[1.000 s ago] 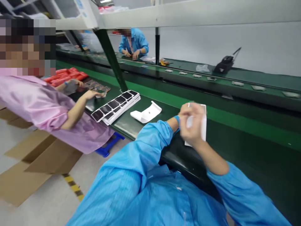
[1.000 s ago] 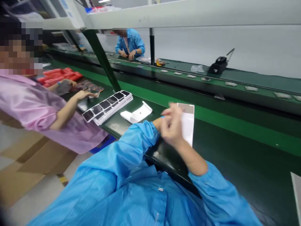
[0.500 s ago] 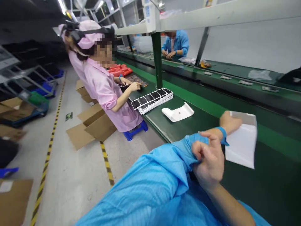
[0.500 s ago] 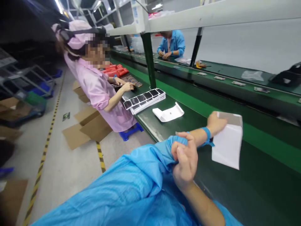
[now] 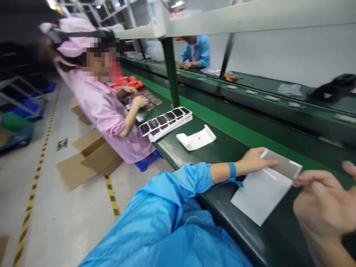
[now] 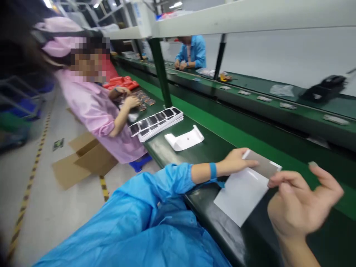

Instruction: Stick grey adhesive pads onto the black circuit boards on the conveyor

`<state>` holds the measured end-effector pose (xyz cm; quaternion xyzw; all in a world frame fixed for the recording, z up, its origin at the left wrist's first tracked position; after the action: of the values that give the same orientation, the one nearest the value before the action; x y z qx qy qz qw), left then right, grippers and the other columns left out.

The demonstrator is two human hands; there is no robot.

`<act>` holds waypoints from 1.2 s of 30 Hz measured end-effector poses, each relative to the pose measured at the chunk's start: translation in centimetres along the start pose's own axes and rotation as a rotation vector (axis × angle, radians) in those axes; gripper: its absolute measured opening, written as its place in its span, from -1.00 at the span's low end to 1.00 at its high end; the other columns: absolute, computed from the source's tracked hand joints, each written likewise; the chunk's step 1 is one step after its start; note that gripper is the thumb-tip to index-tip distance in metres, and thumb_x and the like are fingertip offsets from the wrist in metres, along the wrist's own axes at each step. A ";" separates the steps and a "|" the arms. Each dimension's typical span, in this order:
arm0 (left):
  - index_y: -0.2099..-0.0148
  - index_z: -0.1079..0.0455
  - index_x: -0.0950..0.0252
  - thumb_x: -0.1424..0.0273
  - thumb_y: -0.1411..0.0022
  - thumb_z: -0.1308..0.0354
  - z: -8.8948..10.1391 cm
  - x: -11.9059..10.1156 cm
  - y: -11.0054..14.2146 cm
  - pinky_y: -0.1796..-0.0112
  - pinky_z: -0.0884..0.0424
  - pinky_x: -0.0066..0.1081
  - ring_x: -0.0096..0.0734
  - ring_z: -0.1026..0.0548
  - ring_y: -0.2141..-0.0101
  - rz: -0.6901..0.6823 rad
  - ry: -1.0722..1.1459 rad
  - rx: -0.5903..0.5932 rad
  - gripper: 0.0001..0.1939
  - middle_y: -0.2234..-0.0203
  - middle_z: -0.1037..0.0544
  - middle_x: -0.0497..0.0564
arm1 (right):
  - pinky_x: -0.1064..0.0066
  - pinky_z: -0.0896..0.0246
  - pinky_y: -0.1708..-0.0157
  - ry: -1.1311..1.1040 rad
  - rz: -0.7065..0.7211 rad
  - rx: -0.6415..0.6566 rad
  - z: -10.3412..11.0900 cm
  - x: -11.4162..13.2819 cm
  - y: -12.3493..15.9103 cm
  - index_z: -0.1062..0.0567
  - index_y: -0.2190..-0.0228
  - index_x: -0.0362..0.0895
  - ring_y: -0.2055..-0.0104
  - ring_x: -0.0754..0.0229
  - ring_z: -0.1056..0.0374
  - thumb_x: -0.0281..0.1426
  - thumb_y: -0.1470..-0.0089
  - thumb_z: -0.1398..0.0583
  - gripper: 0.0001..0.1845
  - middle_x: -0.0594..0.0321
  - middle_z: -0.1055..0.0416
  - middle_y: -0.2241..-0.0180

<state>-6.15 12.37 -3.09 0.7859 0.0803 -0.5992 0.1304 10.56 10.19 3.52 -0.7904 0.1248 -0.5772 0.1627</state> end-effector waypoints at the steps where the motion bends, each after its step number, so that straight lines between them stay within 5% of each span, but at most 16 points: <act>1: 0.23 -0.54 0.30 0.45 -0.07 -0.53 0.2 0.1 0.0 0.07 -0.54 -0.25 -0.37 -0.55 0.31 0.003 0.002 0.032 -0.74 0.33 -0.63 -0.02 | -0.14 -0.07 0.34 0.021 0.047 0.011 0.6 -1.1 -1.4 -0.57 0.01 0.29 0.44 -0.05 -0.28 -0.17 0.24 -0.56 -0.31 0.17 -0.30 0.49; 5: 0.20 -0.49 0.31 0.43 -0.11 -0.47 1.1 0.9 -1.0 0.16 -0.48 -0.33 -0.37 -0.53 0.32 -0.015 0.010 0.021 -0.76 0.32 -0.61 -0.01 | -0.01 -0.17 0.32 0.231 0.194 0.099 3.1 -7.0 -5.1 -0.37 -0.15 0.25 0.34 -0.02 -0.38 -0.22 0.03 -0.46 -0.27 0.15 -0.45 0.35; 11: 0.08 -0.50 0.30 0.32 -0.13 -0.43 2.9 2.0 -1.7 0.14 -0.44 -0.36 -0.34 -0.53 0.24 -0.116 -0.096 0.022 -0.66 0.26 -0.60 0.00 | 0.04 -0.36 0.07 0.259 0.017 0.186 4.2 -13.7 -4.6 -0.15 -0.33 0.01 0.13 -0.01 -0.48 -0.11 -0.21 -0.31 -0.21 0.03 -0.54 0.07; 14: 0.07 -0.49 0.29 0.26 -0.13 -0.42 2.9 2.0 -1.6 0.14 -0.45 -0.36 -0.31 -0.55 0.22 -0.156 -0.147 0.082 -0.65 0.23 -0.61 0.03 | 0.15 -0.39 0.16 0.280 -0.053 0.276 3.4 -14.1 -3.6 -0.06 -0.37 -0.03 0.14 0.02 -0.51 -0.16 -0.24 -0.31 -0.15 0.00 -0.55 0.03; 17: 0.09 -0.48 0.28 0.20 -0.13 -0.44 2.9 1.5 -1.5 0.18 -0.48 -0.37 -0.30 -0.55 0.24 -0.154 -0.178 0.047 -0.62 0.25 -0.62 0.04 | 0.26 -0.35 0.27 0.347 -0.103 0.315 2.5 -13.9 -3.2 -0.04 -0.38 -0.06 0.30 0.12 -0.46 -0.24 -0.31 -0.25 -0.23 0.18 -0.51 0.22; 22: -0.12 -0.47 0.25 0.01 -0.05 -0.53 3.2 1.3 -2.2 0.33 -0.52 -0.39 -0.30 -0.59 0.34 0.025 -0.159 0.078 -0.30 0.23 -0.67 0.05 | 0.35 -0.24 0.36 0.379 -0.089 0.318 1.9 -13.8 -3.7 -0.02 -0.40 -0.05 0.42 0.21 -0.29 -0.31 -0.39 -0.14 -0.33 0.38 -0.30 0.39; 29: 0.15 -0.61 0.30 -0.12 0.02 -0.51 4.6 1.8 -2.7 0.42 -0.47 -0.41 -0.34 -0.53 0.43 0.062 -0.337 -0.041 -0.38 0.38 -0.68 -0.05 | 0.39 -0.20 0.31 0.487 -0.121 0.385 1.4 -13.2 -4.8 0.03 -0.42 -0.13 0.42 0.24 -0.21 -0.37 -0.41 -0.15 -0.30 0.44 -0.16 0.42; 32: 0.23 -0.62 0.29 -0.08 0.08 -0.51 5.0 2.4 -3.6 0.45 -0.37 -0.45 -0.37 -0.47 0.46 0.043 -0.424 -0.122 -0.43 0.46 -0.65 -0.10 | 0.39 -0.19 0.26 0.534 -0.137 0.407 1.2 -12.8 -5.4 0.03 -0.43 -0.19 0.40 0.25 -0.21 -0.40 -0.44 -0.12 -0.31 0.46 -0.14 0.41; 36: 0.31 -0.64 0.26 0.16 0.32 -0.54 4.1 2.3 -4.1 0.42 -0.41 -0.40 -0.37 -0.45 0.45 0.010 -0.247 -0.191 -0.53 0.43 -0.66 -0.09 | 0.40 -0.18 0.24 0.532 -0.143 0.335 0.7 -11.9 -5.1 0.01 -0.43 -0.22 0.38 0.26 -0.22 -0.41 -0.45 -0.12 -0.33 0.46 -0.15 0.40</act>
<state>-10.50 14.94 -6.76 0.6906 0.1165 -0.6802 0.2165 7.68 19.51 -5.03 -0.5806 0.0104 -0.7862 0.2114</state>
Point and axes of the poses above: each hand's wrist, its own y-axis away from the middle knuckle, its own z-axis out of the back of the hand, x = y × z, the point moved 4 cm from there along -y, towards the middle knuckle
